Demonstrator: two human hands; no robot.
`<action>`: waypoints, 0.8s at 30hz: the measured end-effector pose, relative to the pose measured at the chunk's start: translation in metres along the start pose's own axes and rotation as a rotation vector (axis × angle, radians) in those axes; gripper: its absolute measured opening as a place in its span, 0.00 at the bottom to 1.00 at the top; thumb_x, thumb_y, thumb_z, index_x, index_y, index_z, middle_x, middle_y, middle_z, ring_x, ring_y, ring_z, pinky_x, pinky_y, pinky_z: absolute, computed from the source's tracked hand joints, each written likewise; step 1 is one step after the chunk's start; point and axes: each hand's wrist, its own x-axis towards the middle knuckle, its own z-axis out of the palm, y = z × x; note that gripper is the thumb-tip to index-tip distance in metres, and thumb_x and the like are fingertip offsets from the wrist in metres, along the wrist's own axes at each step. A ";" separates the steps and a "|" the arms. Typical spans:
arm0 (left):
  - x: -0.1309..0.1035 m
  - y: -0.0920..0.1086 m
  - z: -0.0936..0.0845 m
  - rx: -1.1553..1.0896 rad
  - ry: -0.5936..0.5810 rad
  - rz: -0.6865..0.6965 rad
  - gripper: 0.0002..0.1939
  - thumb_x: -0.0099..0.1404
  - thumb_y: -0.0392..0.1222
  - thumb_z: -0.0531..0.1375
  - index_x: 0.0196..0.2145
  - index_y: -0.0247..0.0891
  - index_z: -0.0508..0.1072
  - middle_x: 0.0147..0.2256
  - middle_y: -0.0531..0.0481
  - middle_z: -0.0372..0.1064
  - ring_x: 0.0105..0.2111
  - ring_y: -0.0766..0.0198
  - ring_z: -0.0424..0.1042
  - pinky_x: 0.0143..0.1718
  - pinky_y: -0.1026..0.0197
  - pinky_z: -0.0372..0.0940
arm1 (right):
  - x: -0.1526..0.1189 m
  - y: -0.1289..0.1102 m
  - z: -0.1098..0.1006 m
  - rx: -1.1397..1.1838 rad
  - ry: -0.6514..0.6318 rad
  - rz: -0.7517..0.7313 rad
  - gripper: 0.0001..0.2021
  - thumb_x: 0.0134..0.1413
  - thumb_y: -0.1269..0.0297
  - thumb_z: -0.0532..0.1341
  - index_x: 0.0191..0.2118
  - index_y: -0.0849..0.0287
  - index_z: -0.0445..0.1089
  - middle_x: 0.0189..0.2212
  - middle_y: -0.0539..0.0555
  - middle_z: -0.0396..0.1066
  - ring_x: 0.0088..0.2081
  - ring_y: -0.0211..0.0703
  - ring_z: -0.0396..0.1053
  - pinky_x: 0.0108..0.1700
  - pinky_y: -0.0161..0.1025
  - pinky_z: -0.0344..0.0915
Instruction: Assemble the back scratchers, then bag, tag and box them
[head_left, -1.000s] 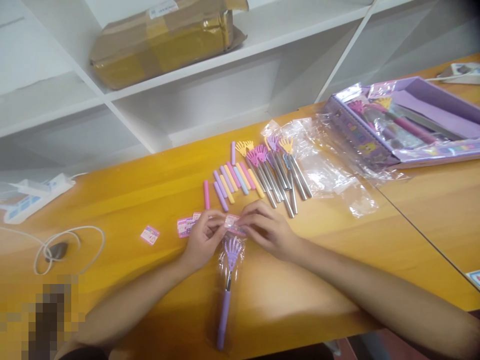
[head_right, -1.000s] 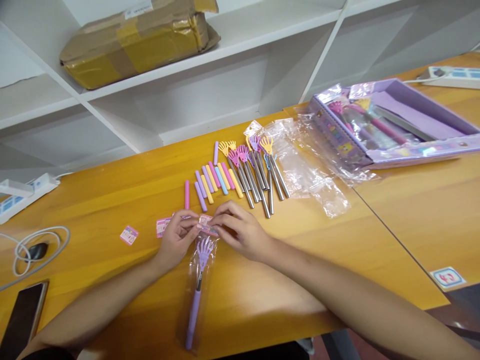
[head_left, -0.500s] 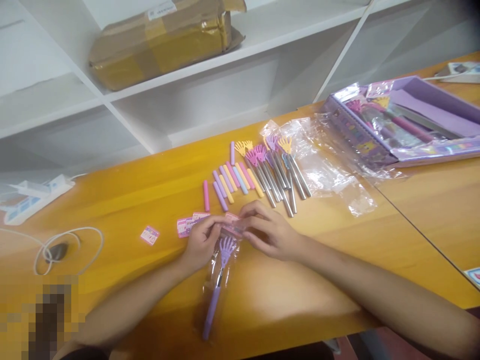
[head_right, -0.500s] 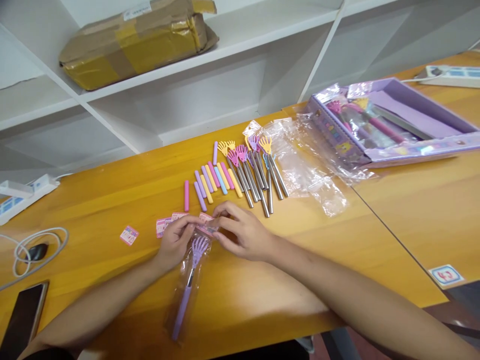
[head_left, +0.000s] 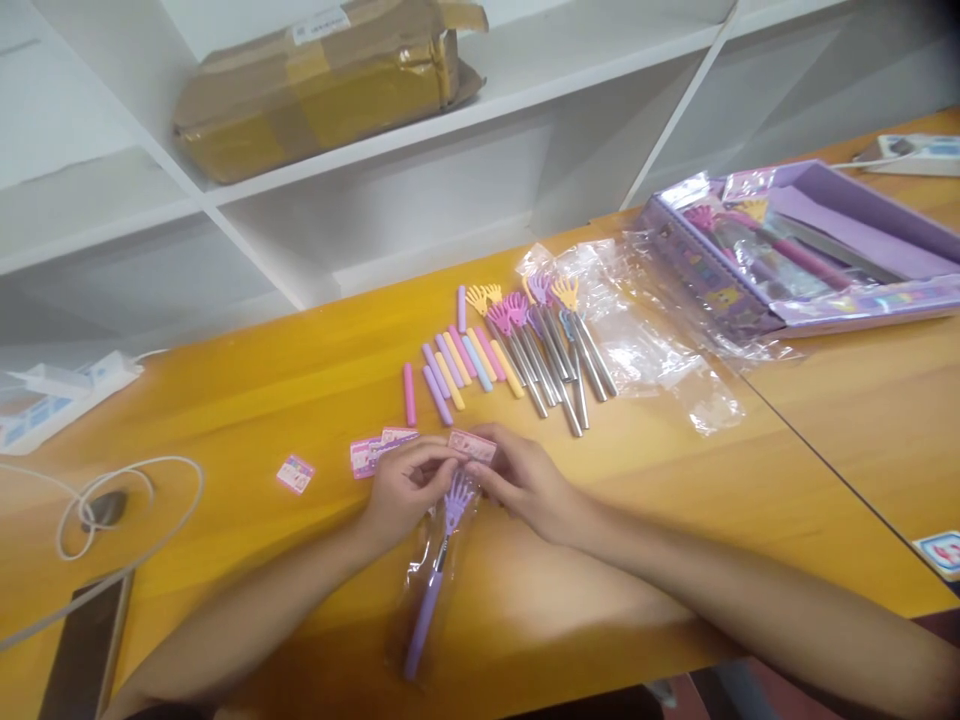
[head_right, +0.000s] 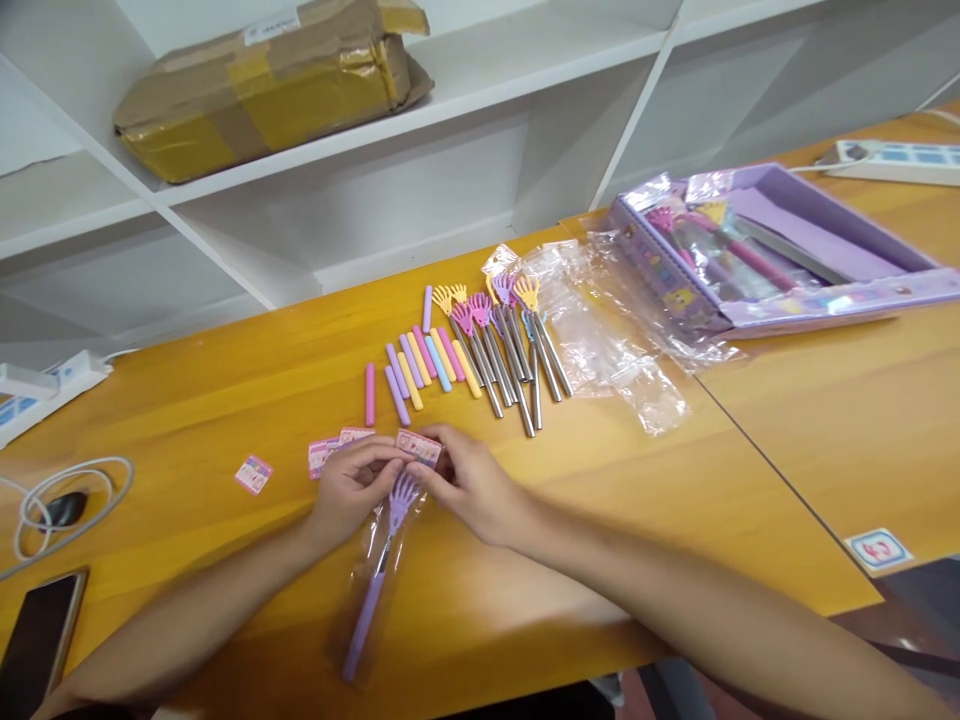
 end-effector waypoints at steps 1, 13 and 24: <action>-0.001 0.000 -0.001 0.010 -0.012 0.009 0.07 0.73 0.39 0.64 0.43 0.42 0.84 0.40 0.46 0.81 0.40 0.61 0.79 0.42 0.61 0.73 | 0.000 0.000 0.000 -0.018 -0.001 0.029 0.21 0.73 0.44 0.60 0.48 0.60 0.68 0.25 0.48 0.68 0.22 0.35 0.62 0.25 0.33 0.59; 0.001 -0.002 0.002 -0.419 -0.153 -0.297 0.23 0.61 0.48 0.76 0.45 0.39 0.70 0.34 0.52 0.74 0.31 0.64 0.78 0.35 0.64 0.72 | 0.010 0.008 -0.019 -0.255 -0.211 -0.005 0.31 0.70 0.34 0.56 0.31 0.61 0.65 0.26 0.49 0.66 0.29 0.36 0.59 0.32 0.34 0.52; 0.006 -0.004 -0.002 -0.343 -0.171 -0.241 0.22 0.62 0.53 0.75 0.33 0.36 0.70 0.30 0.53 0.67 0.29 0.69 0.66 0.31 0.66 0.62 | 0.007 -0.007 -0.020 -0.314 -0.226 0.023 0.28 0.70 0.42 0.59 0.26 0.60 0.61 0.22 0.47 0.57 0.26 0.32 0.52 0.28 0.35 0.44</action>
